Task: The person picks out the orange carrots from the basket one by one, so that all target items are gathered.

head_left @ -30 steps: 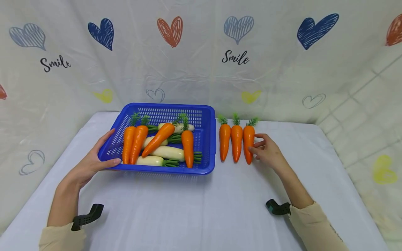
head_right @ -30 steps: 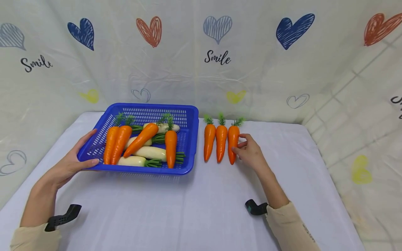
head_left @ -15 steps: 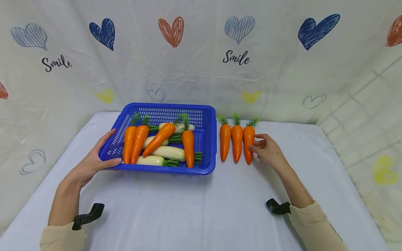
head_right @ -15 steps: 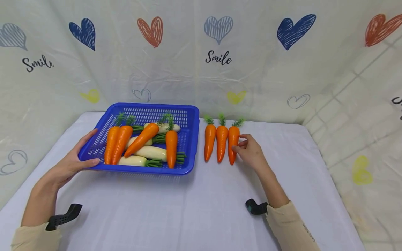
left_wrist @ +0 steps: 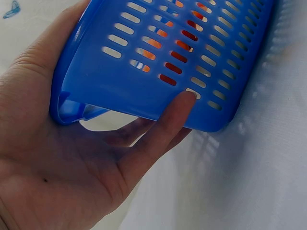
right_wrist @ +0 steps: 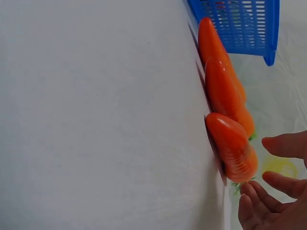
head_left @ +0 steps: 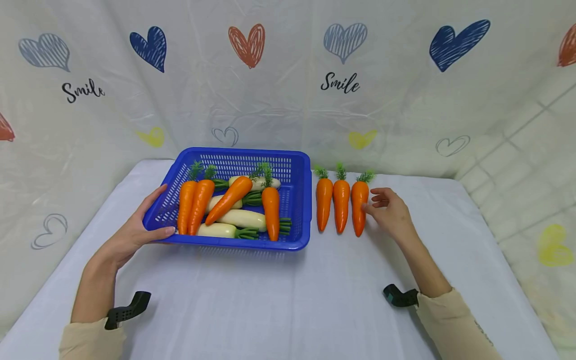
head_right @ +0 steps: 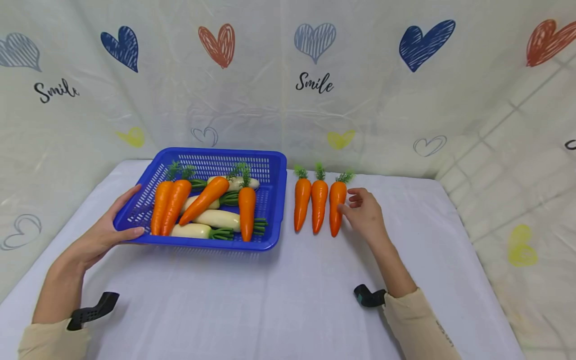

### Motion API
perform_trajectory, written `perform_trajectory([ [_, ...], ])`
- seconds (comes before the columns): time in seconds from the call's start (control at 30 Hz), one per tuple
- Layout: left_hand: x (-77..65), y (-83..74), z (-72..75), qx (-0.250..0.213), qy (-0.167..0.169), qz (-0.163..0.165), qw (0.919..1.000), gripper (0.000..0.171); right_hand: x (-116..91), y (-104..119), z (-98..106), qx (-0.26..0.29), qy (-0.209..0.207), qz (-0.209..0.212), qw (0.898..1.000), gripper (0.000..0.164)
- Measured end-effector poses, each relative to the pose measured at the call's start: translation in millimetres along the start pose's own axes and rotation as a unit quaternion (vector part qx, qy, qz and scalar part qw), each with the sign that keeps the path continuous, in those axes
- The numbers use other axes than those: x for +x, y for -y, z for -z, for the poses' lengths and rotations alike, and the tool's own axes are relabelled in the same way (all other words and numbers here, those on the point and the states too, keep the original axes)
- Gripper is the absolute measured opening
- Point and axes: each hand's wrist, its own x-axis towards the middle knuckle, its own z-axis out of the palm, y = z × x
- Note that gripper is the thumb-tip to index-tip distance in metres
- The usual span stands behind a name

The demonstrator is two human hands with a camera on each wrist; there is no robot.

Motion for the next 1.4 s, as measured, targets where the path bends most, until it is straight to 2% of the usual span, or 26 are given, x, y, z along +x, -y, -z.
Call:
perform_trajectory([
  [0.33, -0.6, -2.3, -1.1, 0.009, 0.0, 0.002, 1.0, 0.101, 1.4, 4.2, 2.1, 0.009, -0.031, 0.067, 0.997, 0.052],
  [0.63, -3.3, -2.0, -0.7, 0.01, 0.001, 0.004, 0.9999, 0.1, 5.2, 21.9, -5.3, 0.048, -0.029, 0.117, 0.992, 0.044],
  [0.93, -2.6, -1.6, -1.1, 0.012, 0.001, 0.005, 0.9999, 0.1, 4.1, 39.8, -16.1, 0.074, -0.006, 0.122, 0.99, 0.043],
  [1.4, -1.4, -1.2, -0.7, 0.013, 0.0, 0.006, 0.9999, 0.1, 5.4, 61.9, -28.8, 0.112, 0.019, 0.152, 0.982, 0.04],
])
